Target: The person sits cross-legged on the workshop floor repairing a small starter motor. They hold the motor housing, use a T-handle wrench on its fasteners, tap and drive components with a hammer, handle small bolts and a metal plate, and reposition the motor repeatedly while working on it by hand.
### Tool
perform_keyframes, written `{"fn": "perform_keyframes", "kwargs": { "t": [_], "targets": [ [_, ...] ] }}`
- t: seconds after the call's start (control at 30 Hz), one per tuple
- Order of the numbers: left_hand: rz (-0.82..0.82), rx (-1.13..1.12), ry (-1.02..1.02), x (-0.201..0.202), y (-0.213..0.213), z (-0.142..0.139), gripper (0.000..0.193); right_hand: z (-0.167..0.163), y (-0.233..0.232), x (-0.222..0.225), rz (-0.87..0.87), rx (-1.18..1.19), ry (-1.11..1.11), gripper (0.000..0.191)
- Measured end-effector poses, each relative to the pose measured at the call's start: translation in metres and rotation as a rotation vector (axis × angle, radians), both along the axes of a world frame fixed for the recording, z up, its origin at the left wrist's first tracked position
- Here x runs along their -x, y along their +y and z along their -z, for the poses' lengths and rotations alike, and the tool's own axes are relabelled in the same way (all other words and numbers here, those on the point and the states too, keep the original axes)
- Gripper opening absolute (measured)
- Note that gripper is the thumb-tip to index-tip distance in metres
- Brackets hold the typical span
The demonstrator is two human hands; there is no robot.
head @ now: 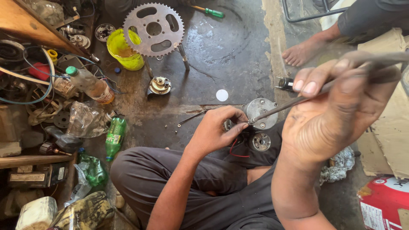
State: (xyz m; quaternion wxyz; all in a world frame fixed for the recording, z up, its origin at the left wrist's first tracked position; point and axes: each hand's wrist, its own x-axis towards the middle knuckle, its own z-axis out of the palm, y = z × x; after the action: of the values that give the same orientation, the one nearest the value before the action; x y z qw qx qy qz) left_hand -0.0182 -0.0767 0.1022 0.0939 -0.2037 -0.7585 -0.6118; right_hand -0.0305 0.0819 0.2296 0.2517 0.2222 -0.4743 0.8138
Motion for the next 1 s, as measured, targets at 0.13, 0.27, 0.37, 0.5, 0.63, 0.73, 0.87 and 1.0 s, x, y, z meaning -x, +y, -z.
{"fn": "perform_keyframes", "kwargs": {
  "t": [0.13, 0.27, 0.37, 0.5, 0.63, 0.73, 0.87, 1.0],
  "targets": [
    [-0.002, -0.008, -0.005, -0.001, 0.000, -0.001, 0.019, 0.011, -0.002, 0.010, 0.164, -0.079, 0.109, 0.026],
    [-0.017, 0.007, 0.001, -0.002, 0.000, -0.003, 0.018, 0.009, 0.019, 0.027, -0.154, -0.140, 0.124, 0.022],
    [-0.018, 0.006, 0.037, -0.001, 0.000, -0.004, 0.018, 0.003, 0.029, 0.031, -0.443, -0.143, 0.090, 0.028],
    [-0.015, -0.011, 0.023, -0.001, 0.001, -0.003, 0.018, 0.003, 0.021, 0.018, -0.387, -0.015, -0.050, 0.028],
    [-0.020, -0.019, 0.020, -0.002, 0.003, -0.001, 0.017, 0.009, 0.001, 0.014, -0.068, -0.076, 0.082, 0.035],
    [-0.027, -0.010, 0.021, -0.002, 0.004, 0.002, 0.017, 0.010, -0.003, 0.016, 0.070, -0.103, 0.157, 0.036],
    [-0.030, -0.025, 0.031, -0.002, 0.005, 0.005, 0.018, 0.013, 0.001, 0.017, 0.093, -0.074, 0.153, 0.032],
    [-0.024, -0.028, 0.011, -0.002, 0.006, 0.006, 0.017, 0.013, 0.009, 0.020, -0.052, -0.055, 0.134, 0.027]
  ]
}}
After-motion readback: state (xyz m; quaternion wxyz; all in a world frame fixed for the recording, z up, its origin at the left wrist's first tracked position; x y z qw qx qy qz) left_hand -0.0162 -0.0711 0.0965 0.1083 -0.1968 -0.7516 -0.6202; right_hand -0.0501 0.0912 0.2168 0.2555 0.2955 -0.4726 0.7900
